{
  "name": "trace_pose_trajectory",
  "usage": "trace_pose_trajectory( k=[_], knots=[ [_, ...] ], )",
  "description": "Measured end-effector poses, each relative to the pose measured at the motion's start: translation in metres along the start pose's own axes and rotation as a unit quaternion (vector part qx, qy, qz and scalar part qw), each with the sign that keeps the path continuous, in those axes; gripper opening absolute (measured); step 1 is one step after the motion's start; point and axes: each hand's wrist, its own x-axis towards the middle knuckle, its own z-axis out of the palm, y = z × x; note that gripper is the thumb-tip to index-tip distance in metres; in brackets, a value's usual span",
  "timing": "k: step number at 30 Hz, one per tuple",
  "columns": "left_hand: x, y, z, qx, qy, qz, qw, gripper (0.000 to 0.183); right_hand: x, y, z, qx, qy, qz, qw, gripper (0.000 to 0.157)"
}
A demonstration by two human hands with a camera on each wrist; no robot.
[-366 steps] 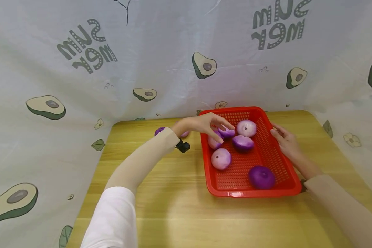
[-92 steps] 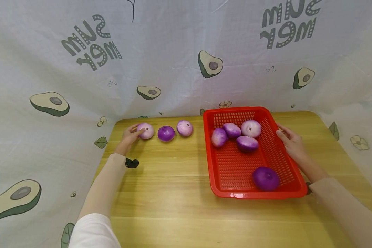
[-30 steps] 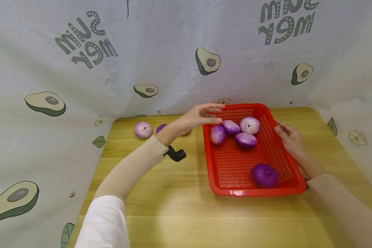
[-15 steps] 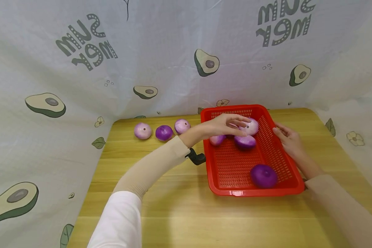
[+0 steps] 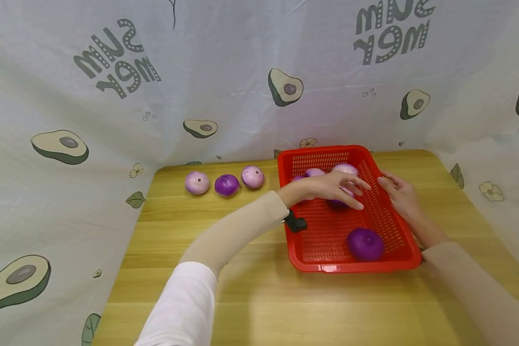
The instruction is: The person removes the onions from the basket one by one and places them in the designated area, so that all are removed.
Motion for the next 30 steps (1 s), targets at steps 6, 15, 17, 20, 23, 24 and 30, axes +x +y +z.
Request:
trace_pose_trajectory(
  k=[6, 15, 17, 20, 23, 24, 30],
  knots=[
    [0.017, -0.002, 0.01, 0.035, -0.029, -0.018, 0.9988, 0.056, 0.0, -0.001, 0.001, 0.001, 0.001, 0.005, 1.0, 0.055],
    [0.032, -0.01, 0.02, 0.047, -0.053, -0.051, 0.9962, 0.061, 0.003, -0.001, 0.001, -0.024, 0.003, 0.03, 0.999, 0.013],
    [0.034, -0.011, 0.022, 0.052, -0.051, -0.05, 0.9961, 0.062, 0.003, -0.001, 0.0, -0.03, 0.004, 0.031, 0.999, 0.016],
    [0.037, -0.014, 0.024, 0.061, -0.049, -0.046, 0.9959, 0.062, 0.002, 0.0, -0.001, -0.041, 0.007, 0.03, 0.999, 0.017],
    [0.04, -0.016, 0.027, 0.063, -0.054, -0.039, 0.9958, 0.061, 0.001, 0.0, -0.001, -0.048, 0.007, 0.027, 0.998, 0.02],
    [0.041, -0.016, 0.028, 0.063, -0.057, -0.037, 0.9957, 0.061, 0.0, 0.0, -0.001, -0.051, 0.005, 0.027, 0.998, 0.021],
    [0.048, -0.019, 0.038, 0.078, -0.081, -0.032, 0.9932, 0.059, -0.001, -0.002, -0.001, -0.062, 0.001, 0.021, 0.998, 0.039]
  ],
)
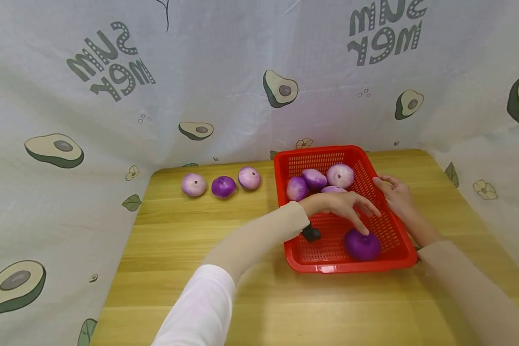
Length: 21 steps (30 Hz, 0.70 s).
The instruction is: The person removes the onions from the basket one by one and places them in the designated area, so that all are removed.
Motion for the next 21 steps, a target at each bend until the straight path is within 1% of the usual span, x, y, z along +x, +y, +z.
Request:
trace_pose_trajectory(
  k=[1, 3, 6, 9, 13, 16, 21],
  knots=[
    [0.002, 0.0, 0.002, 0.005, -0.003, -0.001, 1.0, 0.059, 0.0, 0.0, 0.0, 0.0, 0.0, 0.001, 1.0, 0.04],
    [0.006, -0.001, 0.005, 0.013, -0.01, -0.003, 0.9999, 0.058, 0.0, 0.0, 0.0, 0.006, -0.001, 0.002, 1.0, 0.038],
    [0.01, -0.003, 0.008, 0.024, -0.02, 0.001, 0.9995, 0.059, -0.001, -0.001, 0.0, 0.033, -0.005, 0.006, 0.999, 0.022],
    [0.012, -0.004, 0.011, 0.038, -0.031, 0.007, 0.9988, 0.06, -0.003, -0.004, 0.001, 0.058, -0.008, 0.009, 0.998, 0.014],
    [0.016, -0.005, 0.014, 0.06, -0.04, 0.001, 0.9974, 0.062, -0.007, -0.011, 0.002, 0.074, -0.014, 0.012, 0.997, 0.014],
    [0.019, -0.005, 0.016, 0.067, -0.045, -0.005, 0.9968, 0.062, -0.009, -0.013, 0.002, 0.084, -0.018, 0.015, 0.996, 0.016],
    [0.022, -0.007, 0.018, 0.063, -0.049, 0.001, 0.9968, 0.061, -0.005, -0.005, 0.001, 0.094, -0.015, 0.009, 0.995, 0.015]
  ],
)
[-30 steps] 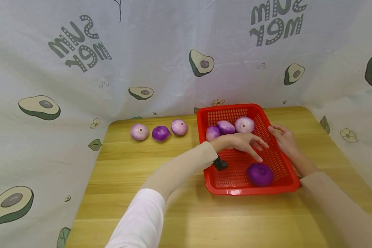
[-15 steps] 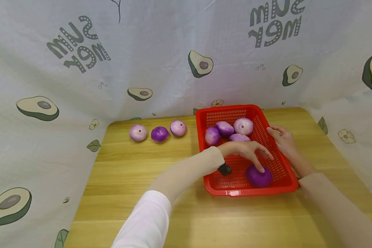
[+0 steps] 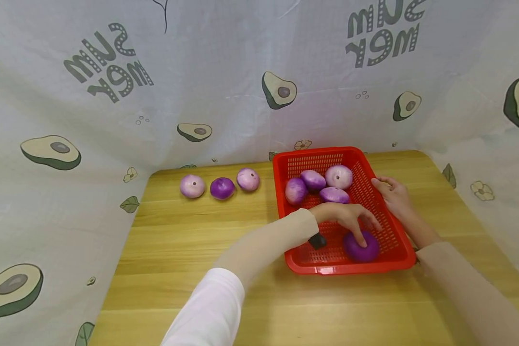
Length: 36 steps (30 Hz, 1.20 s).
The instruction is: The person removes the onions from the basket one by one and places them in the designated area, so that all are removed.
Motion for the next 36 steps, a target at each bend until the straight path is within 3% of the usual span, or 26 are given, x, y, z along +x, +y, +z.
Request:
trace_pose_trajectory(
  k=[9, 17, 21, 27, 36],
  knots=[
    [-0.002, -0.002, 0.001, -0.035, -0.029, -0.013, 0.9989, 0.053, 0.005, 0.008, -0.002, 0.036, 0.003, -0.011, 0.999, 0.009],
    [-0.002, -0.003, 0.003, -0.025, -0.016, -0.03, 0.9991, 0.047, 0.006, 0.008, 0.0, 0.052, 0.002, -0.031, 0.998, 0.013],
    [-0.001, -0.005, 0.003, -0.034, -0.013, -0.027, 0.999, 0.044, 0.006, 0.011, 0.0, -0.001, 0.011, -0.074, 0.997, 0.016],
    [-0.004, -0.005, 0.003, -0.057, -0.01, -0.03, 0.9979, 0.042, 0.008, 0.013, 0.002, -0.096, 0.042, -0.115, 0.988, 0.019],
    [-0.013, 0.001, -0.005, -0.042, 0.012, -0.005, 0.999, 0.04, 0.0, -0.005, 0.009, -0.068, 0.04, -0.107, 0.991, 0.016]
  ],
)
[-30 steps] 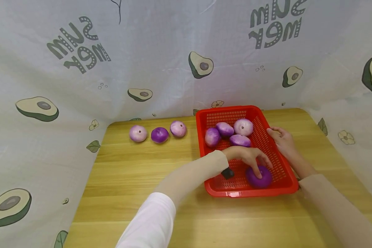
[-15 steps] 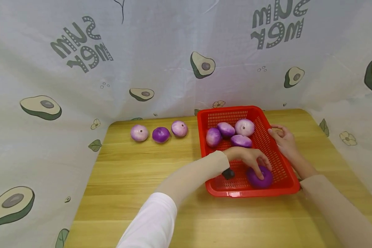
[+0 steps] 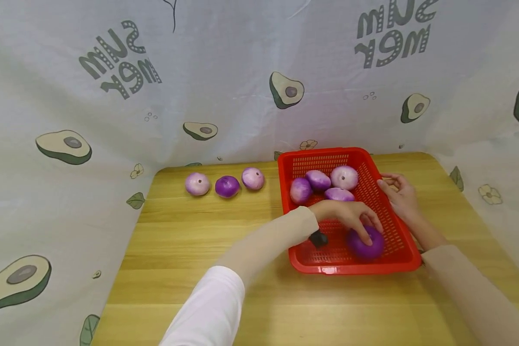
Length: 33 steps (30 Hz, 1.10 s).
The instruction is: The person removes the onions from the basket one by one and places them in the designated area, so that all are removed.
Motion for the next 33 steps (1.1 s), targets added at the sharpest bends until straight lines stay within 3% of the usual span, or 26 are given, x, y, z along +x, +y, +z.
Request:
trace_pose_trajectory(
  k=[6, 13, 21, 28, 33],
  knots=[
    [-0.014, 0.007, -0.012, 0.005, 0.016, 0.026, 0.9995, 0.044, -0.005, -0.018, 0.005, -0.027, -0.001, 0.005, 1.0, 0.016],
    [-0.048, 0.015, -0.03, -0.004, 0.06, 0.052, 0.9968, 0.045, 0.008, 0.014, -0.002, -0.021, 0.005, 0.006, 1.0, 0.019],
    [-0.094, 0.005, -0.057, 0.003, 0.122, 0.098, 0.9877, 0.046, 0.008, 0.013, -0.001, 0.029, -0.007, 0.02, 0.999, 0.019],
    [-0.136, -0.011, -0.081, -0.028, 0.188, 0.081, 0.9785, 0.047, 0.004, 0.005, -0.001, 0.029, -0.008, 0.017, 0.999, 0.017],
    [-0.164, -0.026, -0.095, -0.018, 0.236, 0.066, 0.9693, 0.049, 0.001, 0.0, -0.002, 0.031, -0.009, 0.016, 0.999, 0.016]
  ],
)
